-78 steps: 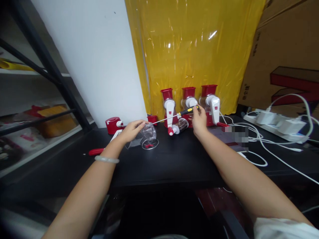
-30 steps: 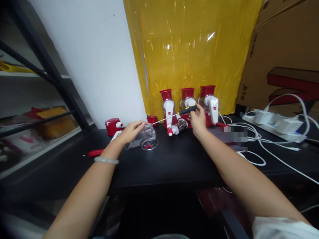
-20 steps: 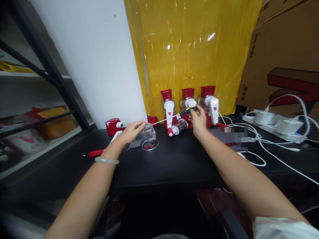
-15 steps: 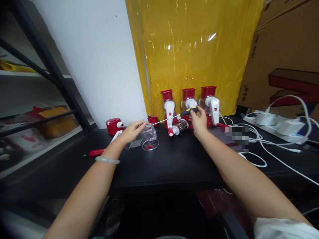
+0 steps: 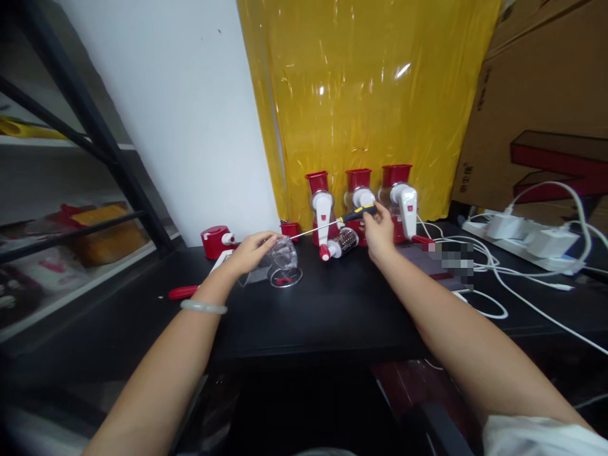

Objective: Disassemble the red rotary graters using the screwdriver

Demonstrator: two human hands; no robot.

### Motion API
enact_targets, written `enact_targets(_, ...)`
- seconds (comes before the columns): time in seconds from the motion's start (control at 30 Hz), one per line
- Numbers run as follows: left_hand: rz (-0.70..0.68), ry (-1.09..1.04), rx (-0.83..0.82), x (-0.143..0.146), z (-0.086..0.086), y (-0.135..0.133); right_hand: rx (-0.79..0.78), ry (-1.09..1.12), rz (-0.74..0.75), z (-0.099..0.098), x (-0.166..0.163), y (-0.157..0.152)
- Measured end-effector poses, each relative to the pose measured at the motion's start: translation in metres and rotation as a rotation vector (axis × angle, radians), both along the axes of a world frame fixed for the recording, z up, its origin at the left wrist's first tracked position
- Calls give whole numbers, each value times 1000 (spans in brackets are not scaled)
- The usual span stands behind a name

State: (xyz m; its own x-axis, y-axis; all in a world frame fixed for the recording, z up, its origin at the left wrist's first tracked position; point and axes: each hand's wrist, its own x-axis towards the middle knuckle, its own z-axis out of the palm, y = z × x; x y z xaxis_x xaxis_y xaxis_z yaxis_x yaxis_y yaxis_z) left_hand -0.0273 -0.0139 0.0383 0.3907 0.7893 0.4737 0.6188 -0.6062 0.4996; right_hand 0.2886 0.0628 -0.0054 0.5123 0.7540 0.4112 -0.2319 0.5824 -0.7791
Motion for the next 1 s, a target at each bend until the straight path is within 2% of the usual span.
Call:
enact_targets(0.77, 1, 11, -5, -1, -1, 1, -24, -2, 4, 2, 1, -1)
enact_targets(1.0, -5, 0, -7, -1, -2, 2, -48, 88, 44, 5, 1, -3)
